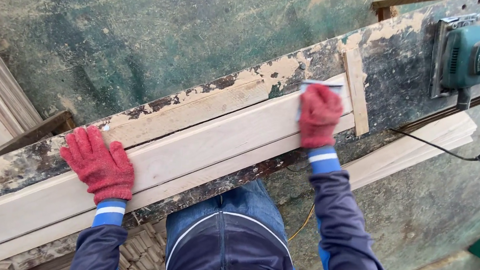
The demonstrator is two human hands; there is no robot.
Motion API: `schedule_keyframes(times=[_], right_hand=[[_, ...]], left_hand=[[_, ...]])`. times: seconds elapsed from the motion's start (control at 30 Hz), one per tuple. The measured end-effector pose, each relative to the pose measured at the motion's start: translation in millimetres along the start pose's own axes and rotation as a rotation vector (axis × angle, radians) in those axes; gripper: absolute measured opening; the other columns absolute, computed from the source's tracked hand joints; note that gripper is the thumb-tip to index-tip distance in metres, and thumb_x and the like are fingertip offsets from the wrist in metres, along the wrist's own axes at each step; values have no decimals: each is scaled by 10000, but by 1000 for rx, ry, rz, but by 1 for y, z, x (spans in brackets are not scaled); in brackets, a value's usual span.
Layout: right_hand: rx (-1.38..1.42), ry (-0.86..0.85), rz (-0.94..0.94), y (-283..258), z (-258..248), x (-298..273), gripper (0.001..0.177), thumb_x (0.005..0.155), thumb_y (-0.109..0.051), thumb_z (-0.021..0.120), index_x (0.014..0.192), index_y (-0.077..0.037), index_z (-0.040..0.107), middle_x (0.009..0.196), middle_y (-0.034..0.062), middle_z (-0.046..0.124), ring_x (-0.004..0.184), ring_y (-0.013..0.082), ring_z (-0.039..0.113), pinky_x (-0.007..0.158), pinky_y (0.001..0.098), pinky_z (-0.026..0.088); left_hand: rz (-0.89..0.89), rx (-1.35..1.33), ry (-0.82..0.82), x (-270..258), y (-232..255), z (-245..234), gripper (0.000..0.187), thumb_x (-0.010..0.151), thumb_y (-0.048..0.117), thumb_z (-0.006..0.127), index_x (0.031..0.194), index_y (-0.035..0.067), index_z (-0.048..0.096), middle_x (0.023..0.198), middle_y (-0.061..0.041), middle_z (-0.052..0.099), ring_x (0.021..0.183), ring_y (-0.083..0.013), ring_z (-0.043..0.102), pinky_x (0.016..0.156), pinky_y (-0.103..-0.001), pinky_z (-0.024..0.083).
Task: Sanding wooden planks using an orbital electric sander and a piece of sandpaper.
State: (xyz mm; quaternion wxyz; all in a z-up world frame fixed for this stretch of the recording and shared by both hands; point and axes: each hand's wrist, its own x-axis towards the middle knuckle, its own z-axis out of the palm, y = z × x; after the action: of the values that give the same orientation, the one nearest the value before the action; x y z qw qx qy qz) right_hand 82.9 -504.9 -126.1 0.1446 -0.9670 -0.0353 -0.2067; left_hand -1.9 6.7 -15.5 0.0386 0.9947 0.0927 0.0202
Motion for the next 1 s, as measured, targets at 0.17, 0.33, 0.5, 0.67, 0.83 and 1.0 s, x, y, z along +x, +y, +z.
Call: schedule_keyframes(times=[0.17,0.33,0.5,0.67,0.83,1.0], right_hand=[[6,39,372,71,3,-51,181,1022,-237,757,987,-66,806,1359,178,673,1302,370,578,1150,487,383],[98,-150,-130,-160,-39,-62,329,992,-272,667,1270,-97,676,1497,181,554,1451,370,440,1263,557,252],[503,-204,-349,-153,-41,-52,335,980,-347,684,1246,-148,731,1348,137,678,1312,366,593,1204,551,392],[96,-280,-95,8,-65,-23,488,1114,-398,587,1398,-25,721,1400,280,655,1338,449,558,1212,517,347],[183,-433,-255,-70,-75,-15,443,1027,-155,584,1407,56,673,1440,292,626,1385,470,525,1260,549,295],[127,-591,-657,-146,-71,10,418,1008,-376,578,1332,-134,685,1339,125,664,1335,367,583,1237,527,425]], left_hand=[[-14,-7,18,1,3,-3,638,999,278,649,1536,-57,566,1581,-324,465,1504,-478,298,1237,-588,131],[-23,-29,0,2,5,-7,659,986,266,664,1540,-71,550,1584,-337,450,1503,-485,289,1231,-603,128],[-38,-10,-22,7,7,-2,687,968,267,666,1555,-59,521,1605,-336,416,1519,-483,263,1237,-609,95],[-77,-9,65,7,15,-6,738,865,227,768,1509,-40,524,1571,-336,417,1493,-514,288,1234,-664,75],[-96,-162,226,-7,-9,10,744,983,293,712,1600,62,366,1689,-195,222,1584,-421,173,1311,-640,92],[-181,-62,402,-29,-138,-23,739,966,323,770,1597,118,445,1674,-185,261,1557,-438,175,1267,-674,84]])
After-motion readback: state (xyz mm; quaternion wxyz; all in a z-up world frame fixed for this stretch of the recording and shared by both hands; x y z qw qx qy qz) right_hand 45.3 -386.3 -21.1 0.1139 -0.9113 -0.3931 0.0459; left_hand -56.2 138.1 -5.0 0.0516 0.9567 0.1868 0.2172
